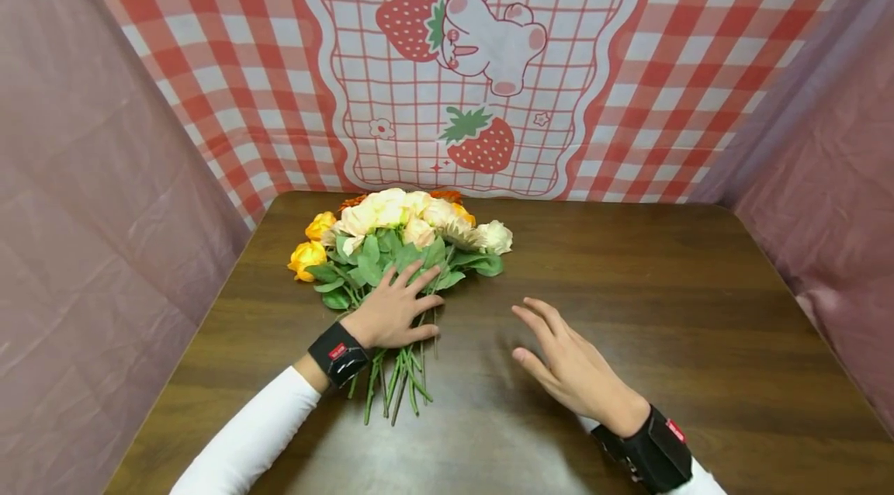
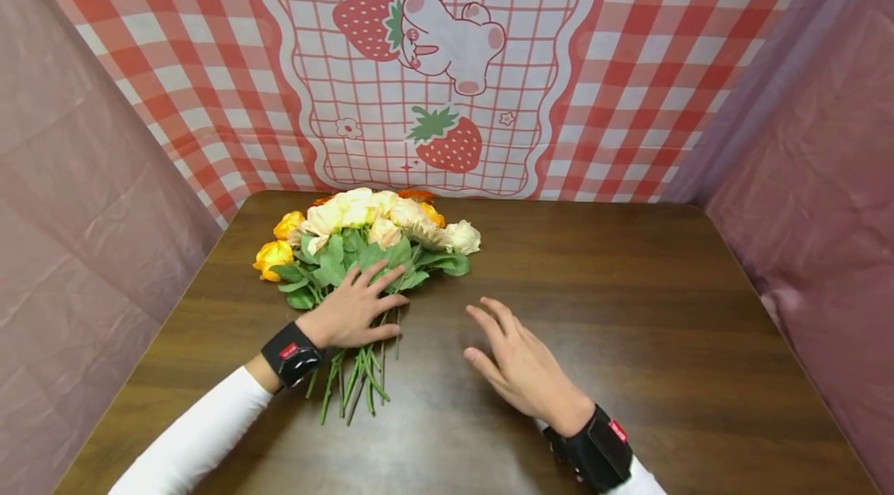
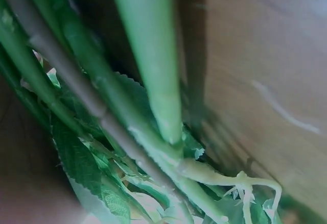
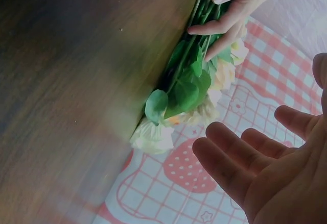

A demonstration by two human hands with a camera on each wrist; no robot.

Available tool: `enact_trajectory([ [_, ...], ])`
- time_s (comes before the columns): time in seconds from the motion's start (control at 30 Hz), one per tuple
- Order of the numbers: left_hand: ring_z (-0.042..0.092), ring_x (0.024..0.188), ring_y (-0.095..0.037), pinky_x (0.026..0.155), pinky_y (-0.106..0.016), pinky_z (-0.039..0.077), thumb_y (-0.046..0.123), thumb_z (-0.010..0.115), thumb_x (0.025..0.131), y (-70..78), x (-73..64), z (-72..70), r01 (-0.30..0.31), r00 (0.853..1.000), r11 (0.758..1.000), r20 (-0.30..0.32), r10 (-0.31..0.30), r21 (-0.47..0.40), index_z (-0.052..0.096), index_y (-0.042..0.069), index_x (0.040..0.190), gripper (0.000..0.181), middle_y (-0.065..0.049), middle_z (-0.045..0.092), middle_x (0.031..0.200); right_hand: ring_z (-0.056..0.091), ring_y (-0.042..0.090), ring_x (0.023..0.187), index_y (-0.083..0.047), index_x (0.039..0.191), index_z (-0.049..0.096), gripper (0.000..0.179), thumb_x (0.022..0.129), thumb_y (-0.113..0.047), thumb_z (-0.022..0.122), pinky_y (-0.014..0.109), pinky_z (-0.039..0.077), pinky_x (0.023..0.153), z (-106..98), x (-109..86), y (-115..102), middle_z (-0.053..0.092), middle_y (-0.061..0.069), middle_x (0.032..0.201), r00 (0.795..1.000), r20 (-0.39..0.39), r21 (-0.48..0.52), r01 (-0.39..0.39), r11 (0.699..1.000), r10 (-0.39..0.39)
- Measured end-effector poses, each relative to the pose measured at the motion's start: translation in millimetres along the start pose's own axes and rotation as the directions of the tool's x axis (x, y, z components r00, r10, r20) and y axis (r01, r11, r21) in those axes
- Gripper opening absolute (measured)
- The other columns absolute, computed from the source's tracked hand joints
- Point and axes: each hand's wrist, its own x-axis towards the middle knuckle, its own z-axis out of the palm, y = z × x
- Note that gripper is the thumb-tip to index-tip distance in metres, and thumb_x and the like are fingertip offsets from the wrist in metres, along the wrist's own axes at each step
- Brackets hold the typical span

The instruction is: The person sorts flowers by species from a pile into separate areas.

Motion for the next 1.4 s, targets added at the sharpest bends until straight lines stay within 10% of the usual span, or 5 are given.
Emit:
enact_trajectory([
  [0.87, 0.01, 0.134, -0.038, 0.096, -0.068, 0.026, 0.054, 0.049, 0.088, -42.0, -48.9, -1.3, 0.095, 0.993, 0.995, -0.062, -0.096, -0.014, 0.052, 0.022, 0.129, 0.052, -0.013, 0.022, 0.151, 0.046, 0.027, 0.116, -0.013, 0.14, 0.033, 0.055, 0.093, -0.038, 0.05, 0.049, 0.049, 0.082, 6.9, 2.2, -0.7, 0.037, 0.014, 0.138, 1.0, -0.001, -0.007, 0.021, 1.0, -0.021],
  [1.4, 0.005, 0.134, -0.04, 0.1, -0.07, 0.016, 0.047, 0.058, 0.085, -33.9, -54.5, -10.5, 0.122, 0.987, 0.991, -0.113, -0.116, 0.049, 0.045, 0.022, 0.135, 0.058, -0.015, 0.016, 0.153, 0.047, 0.027, 0.114, -0.014, 0.14, 0.031, 0.056, 0.093, -0.037, 0.05, 0.049, 0.049, 0.082, 9.4, -0.1, -2.1, 0.037, 0.014, 0.138, 1.0, -0.001, 0.001, 0.024, 1.0, -0.024],
])
